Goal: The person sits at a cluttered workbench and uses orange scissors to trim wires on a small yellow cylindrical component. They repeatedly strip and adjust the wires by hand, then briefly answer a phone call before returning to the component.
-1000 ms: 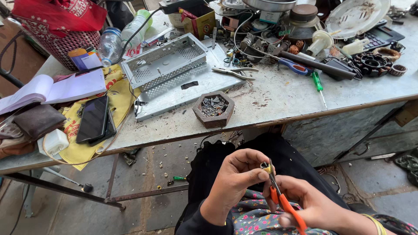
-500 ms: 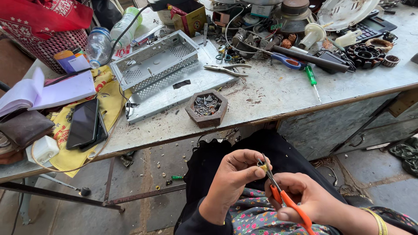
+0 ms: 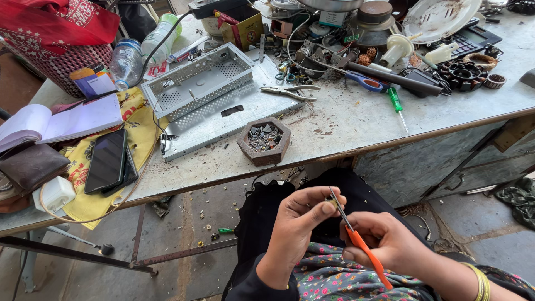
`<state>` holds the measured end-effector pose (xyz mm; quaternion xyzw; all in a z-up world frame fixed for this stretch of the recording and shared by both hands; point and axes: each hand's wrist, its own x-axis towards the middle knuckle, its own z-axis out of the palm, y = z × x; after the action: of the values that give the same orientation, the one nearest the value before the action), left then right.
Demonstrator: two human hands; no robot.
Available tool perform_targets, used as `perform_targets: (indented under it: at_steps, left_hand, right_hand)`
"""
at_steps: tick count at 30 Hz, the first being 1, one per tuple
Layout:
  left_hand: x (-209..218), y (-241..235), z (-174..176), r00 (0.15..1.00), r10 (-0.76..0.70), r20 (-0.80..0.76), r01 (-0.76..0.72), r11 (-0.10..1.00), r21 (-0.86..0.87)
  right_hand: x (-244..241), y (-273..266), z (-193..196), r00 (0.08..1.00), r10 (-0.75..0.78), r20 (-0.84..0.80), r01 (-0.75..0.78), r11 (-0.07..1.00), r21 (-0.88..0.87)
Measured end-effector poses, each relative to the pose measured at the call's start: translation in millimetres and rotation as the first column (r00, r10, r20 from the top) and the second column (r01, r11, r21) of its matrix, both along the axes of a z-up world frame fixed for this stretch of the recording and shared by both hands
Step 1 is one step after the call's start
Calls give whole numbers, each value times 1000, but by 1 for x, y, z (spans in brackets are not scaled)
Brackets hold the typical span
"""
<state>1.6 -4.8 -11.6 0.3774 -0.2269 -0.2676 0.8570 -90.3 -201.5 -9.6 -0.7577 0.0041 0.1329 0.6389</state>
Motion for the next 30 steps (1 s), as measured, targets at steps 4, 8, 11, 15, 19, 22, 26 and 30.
perform_targets:
  at_steps: [4, 8, 11, 15, 19, 22, 26, 30]
  left_hand:
    - [5, 1, 4, 993, 119, 2, -119, 993, 24]
    - [16, 9, 5, 989, 146, 10, -145, 989, -29]
    - [15, 8, 0, 993, 115, 4, -115, 993, -12]
    - [12, 1, -6, 996, 87, -11, -87, 996, -24]
    - [10, -1, -9, 997, 83, -3, -83, 996, -12]
    - [9, -1, -11, 997, 83, 1, -83, 996, -22]
    - [7, -3, -10, 999, 28, -31, -28, 1000, -13]
    - [3, -6, -11, 999, -20, -49, 19, 1000, -21]
  right_hand:
    - [3, 2, 9, 995, 99, -5, -99, 993, 68]
    - [5, 7, 13, 991, 132, 3, -132, 990, 51]
    - [5, 6, 13, 991, 137, -2, -137, 990, 27]
    - [7, 4, 15, 988, 153, -2, -152, 986, 62]
    - [6, 4, 17, 986, 162, -22, -159, 981, 110]
    - [5, 4, 19, 982, 185, -28, -178, 970, 166]
    - [5, 2, 23, 986, 161, -32, -153, 972, 177]
    - [3, 3, 24, 991, 129, -41, -120, 978, 173]
